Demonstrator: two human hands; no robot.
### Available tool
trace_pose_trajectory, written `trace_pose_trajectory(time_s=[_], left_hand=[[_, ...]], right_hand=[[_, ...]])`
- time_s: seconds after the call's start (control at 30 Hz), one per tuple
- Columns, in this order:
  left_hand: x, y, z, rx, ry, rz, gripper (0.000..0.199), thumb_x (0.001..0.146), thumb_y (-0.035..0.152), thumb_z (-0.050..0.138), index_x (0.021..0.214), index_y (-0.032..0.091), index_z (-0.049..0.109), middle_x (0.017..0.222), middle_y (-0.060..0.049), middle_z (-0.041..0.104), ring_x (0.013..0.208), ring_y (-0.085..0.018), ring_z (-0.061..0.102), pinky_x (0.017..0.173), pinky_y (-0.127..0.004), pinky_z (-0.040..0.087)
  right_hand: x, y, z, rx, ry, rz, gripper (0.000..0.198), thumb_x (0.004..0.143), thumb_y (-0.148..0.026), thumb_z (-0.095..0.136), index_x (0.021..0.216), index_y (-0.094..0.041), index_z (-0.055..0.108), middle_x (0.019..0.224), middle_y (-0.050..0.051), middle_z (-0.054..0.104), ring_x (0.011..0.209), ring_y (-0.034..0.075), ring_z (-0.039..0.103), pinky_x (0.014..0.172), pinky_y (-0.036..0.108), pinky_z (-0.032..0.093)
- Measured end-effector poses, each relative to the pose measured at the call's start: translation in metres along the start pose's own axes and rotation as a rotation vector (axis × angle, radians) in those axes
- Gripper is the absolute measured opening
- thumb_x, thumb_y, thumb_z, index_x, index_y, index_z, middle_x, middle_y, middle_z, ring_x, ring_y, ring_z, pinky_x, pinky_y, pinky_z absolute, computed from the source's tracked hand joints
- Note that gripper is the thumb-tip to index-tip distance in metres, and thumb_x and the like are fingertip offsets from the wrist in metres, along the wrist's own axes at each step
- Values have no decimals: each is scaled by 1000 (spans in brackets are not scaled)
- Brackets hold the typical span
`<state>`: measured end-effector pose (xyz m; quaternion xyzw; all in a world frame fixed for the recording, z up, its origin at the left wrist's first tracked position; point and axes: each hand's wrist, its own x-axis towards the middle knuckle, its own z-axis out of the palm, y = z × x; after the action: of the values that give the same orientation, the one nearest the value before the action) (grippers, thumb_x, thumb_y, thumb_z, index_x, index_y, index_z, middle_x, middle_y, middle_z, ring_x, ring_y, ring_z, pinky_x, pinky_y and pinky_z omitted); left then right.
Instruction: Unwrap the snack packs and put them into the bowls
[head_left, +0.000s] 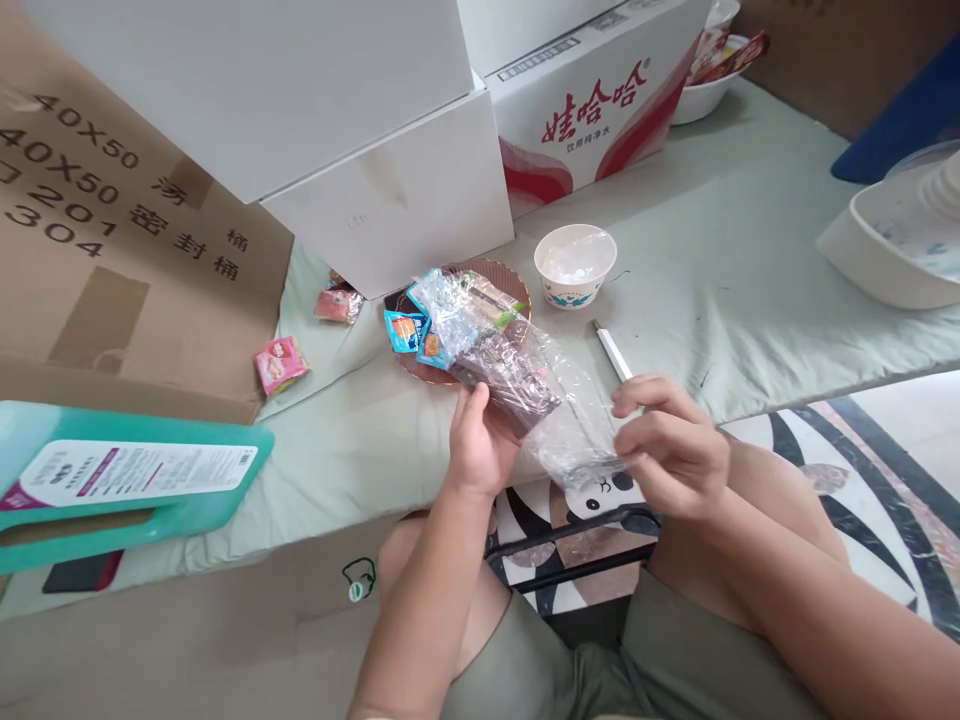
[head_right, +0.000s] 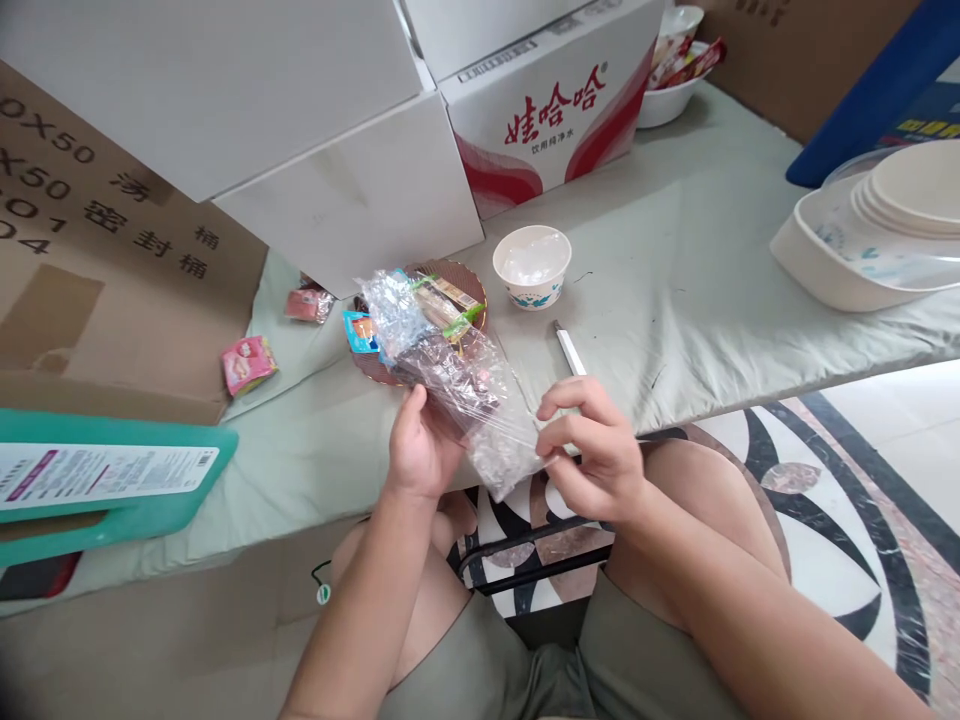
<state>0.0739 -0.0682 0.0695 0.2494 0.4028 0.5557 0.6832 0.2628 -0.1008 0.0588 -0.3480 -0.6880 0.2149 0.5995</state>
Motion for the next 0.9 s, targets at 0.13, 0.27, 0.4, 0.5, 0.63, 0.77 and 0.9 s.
trace_pose_trajectory(time_s=[0.13, 0.27, 0.4, 0.5, 0.63, 0.77, 0.9], left_hand=[[-4, -5, -3, 21, -2, 19, 52, 81, 50, 73, 126, 27, 62, 117, -7, 75, 118, -29, 68, 96, -43, 56], [2, -12, -11, 116, -19, -15, 50, 80, 53, 76, 119, 25, 65, 112, -6, 75, 116, -28, 67, 98, -41, 54], [9, -20, -12, 361, -59, 71, 40, 86, 52, 71, 114, 23, 69, 115, -6, 73, 118, -26, 64, 104, -36, 48], [8, -25, -8, 548, -95, 152, 33, 93, 46, 64, 114, 22, 70, 118, -8, 69, 123, -26, 59, 111, -37, 41], [7, -27, -7, 733, -115, 246, 28, 98, 40, 54, 111, 21, 70, 116, -10, 62, 120, -26, 56, 113, -40, 37], [11, -25, -11, 712, -58, 237, 19, 94, 39, 62, 99, 21, 65, 96, -6, 65, 91, -22, 60, 88, -35, 46], [15, -18, -13, 526, -34, 180, 31, 86, 44, 72, 76, 20, 56, 70, 1, 57, 66, -13, 52, 64, -27, 42]], right_hand=[[-3, 15, -7, 226, 68, 271, 15, 83, -18, 53, 77, -25, 65, 83, 4, 62, 78, 20, 59, 71, 36, 48], [7, 32, 8, 203, -8, 787, 14, 86, -33, 60, 91, -22, 68, 75, 1, 62, 66, 16, 54, 63, 32, 46], [16, 26, 27, 208, -152, 829, 29, 80, -43, 73, 97, -21, 66, 90, 3, 67, 81, 18, 62, 75, 34, 52], [13, 20, 39, 308, -76, 886, 34, 84, -46, 70, 109, -25, 62, 104, 4, 69, 95, 20, 66, 85, 35, 55], [4, 26, 51, 413, 44, 983, 54, 74, -46, 81, 118, -29, 55, 117, 3, 67, 107, 21, 65, 94, 35, 55], [4, 33, 55, 524, 87, 1066, 64, 70, -44, 85, 121, -30, 49, 112, 3, 69, 96, 19, 68, 86, 34, 57], [7, 34, 60, 638, 90, 1103, 65, 69, -44, 84, 120, -31, 47, 94, -1, 69, 75, 16, 66, 68, 31, 56]])
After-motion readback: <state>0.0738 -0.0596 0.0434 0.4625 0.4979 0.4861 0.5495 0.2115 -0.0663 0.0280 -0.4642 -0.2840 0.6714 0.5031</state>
